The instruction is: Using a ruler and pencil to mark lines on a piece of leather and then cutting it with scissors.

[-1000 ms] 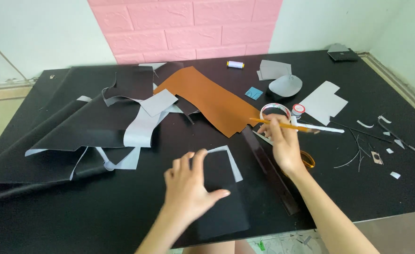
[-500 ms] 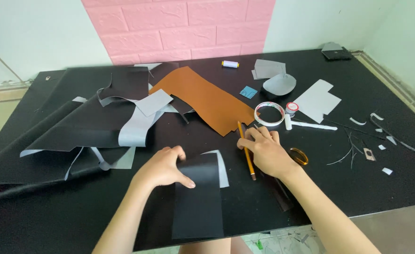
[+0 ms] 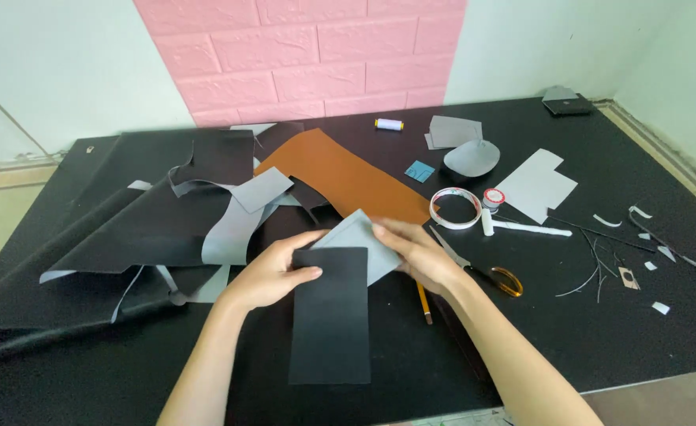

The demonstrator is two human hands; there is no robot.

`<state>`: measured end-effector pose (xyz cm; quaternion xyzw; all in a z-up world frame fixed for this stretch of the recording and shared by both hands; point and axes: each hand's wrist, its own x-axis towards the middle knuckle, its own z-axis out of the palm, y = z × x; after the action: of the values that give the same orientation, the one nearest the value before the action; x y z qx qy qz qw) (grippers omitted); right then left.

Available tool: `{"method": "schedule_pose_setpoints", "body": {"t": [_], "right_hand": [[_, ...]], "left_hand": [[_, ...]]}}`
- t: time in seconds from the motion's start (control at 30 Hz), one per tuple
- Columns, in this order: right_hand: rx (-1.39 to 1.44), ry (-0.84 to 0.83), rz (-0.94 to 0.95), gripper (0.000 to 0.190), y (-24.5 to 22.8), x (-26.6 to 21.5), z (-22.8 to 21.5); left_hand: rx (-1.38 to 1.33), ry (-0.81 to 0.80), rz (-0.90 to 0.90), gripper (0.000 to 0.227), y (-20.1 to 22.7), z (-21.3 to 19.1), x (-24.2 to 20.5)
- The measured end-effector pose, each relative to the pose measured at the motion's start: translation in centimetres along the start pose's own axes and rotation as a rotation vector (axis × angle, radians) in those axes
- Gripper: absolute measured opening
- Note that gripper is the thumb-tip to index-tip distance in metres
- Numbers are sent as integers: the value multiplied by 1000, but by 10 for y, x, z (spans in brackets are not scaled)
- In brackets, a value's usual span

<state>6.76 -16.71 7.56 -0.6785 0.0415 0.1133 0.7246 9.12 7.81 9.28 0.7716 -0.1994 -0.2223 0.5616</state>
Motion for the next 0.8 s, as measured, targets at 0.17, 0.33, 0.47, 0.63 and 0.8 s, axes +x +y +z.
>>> {"method": "schedule_pose_setpoints", "body": {"t": [0.17, 0.33, 0.47, 0.63, 0.8], "right_hand": [[196, 78, 12, 35, 24, 17, -29], [399, 147, -94, 38, -8, 1, -31], [470, 119, -126, 51, -10, -5, -29], [493, 119, -161, 54, -9, -5, -27], [469, 108, -215, 50, 4, 5, -37]], "left_hand": [[-11, 114, 10, 63, 7, -3, 10], [-223, 420, 55, 52, -22, -14, 24], [-302, 802, 158, 53, -78, -26, 46], [-278, 1200, 422, 18, -79, -28, 41], [265, 397, 729, 14, -10, 10, 10]]}}
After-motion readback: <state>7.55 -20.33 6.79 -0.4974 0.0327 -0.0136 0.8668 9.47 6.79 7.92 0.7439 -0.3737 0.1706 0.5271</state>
